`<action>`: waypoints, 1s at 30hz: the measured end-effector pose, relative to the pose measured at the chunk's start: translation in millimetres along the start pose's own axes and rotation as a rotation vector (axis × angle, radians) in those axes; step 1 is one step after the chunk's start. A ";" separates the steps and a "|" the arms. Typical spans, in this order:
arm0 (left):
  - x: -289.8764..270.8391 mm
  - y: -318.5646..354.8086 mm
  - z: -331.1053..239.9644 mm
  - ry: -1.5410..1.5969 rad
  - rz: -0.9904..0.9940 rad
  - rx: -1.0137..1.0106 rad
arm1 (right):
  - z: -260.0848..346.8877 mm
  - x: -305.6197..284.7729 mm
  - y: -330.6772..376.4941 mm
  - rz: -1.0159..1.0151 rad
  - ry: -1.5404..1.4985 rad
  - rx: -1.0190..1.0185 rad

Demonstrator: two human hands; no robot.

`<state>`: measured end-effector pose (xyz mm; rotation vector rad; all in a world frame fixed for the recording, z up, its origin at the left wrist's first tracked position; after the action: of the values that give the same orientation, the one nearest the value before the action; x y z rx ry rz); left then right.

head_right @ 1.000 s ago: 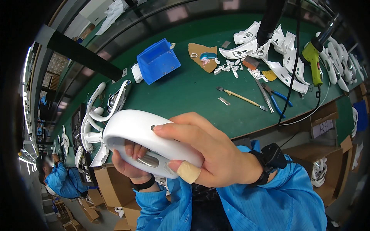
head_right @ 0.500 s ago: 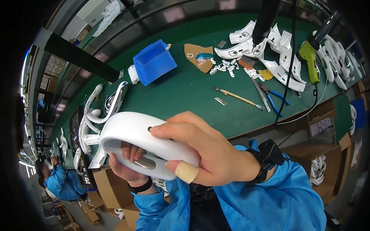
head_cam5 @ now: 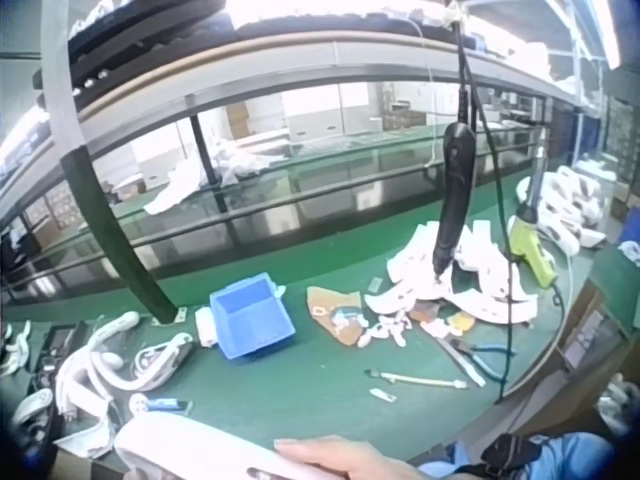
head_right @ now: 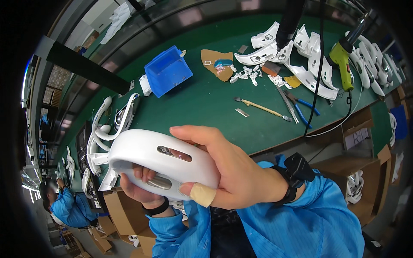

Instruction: Assembling the outer casing and internal components of a white neck massager at an industrial workstation.

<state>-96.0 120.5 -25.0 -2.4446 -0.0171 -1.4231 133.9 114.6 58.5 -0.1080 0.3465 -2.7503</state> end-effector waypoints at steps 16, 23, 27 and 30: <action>34.5 -1.2 -15.4 -0.862 -0.068 0.369 | 18.7 3.8 -14.4 -0.043 0.250 0.106; 108.2 12.3 47.9 -0.385 0.146 -0.036 | 24.4 25.6 -9.7 -0.137 0.457 -0.087; 108.3 9.3 43.9 -0.427 0.175 0.031 | 25.4 30.6 -6.4 -0.175 0.499 -0.133; 108.3 10.5 43.6 -0.423 0.180 0.064 | 22.6 29.7 -5.0 -0.181 0.463 -0.108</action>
<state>-2.6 106.6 44.5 -2.5713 0.0607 -0.8031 107.2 103.2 82.5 0.5008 0.6342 -2.9127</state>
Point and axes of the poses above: each hand's wrist, its own y-axis away from the middle knuckle, its own x-axis out of the palm, z = x × y, the point moved 9 cm from there along -y, towards the middle knuckle, and after that the axes turned 13 degrees about x, right-handed, at the moved point
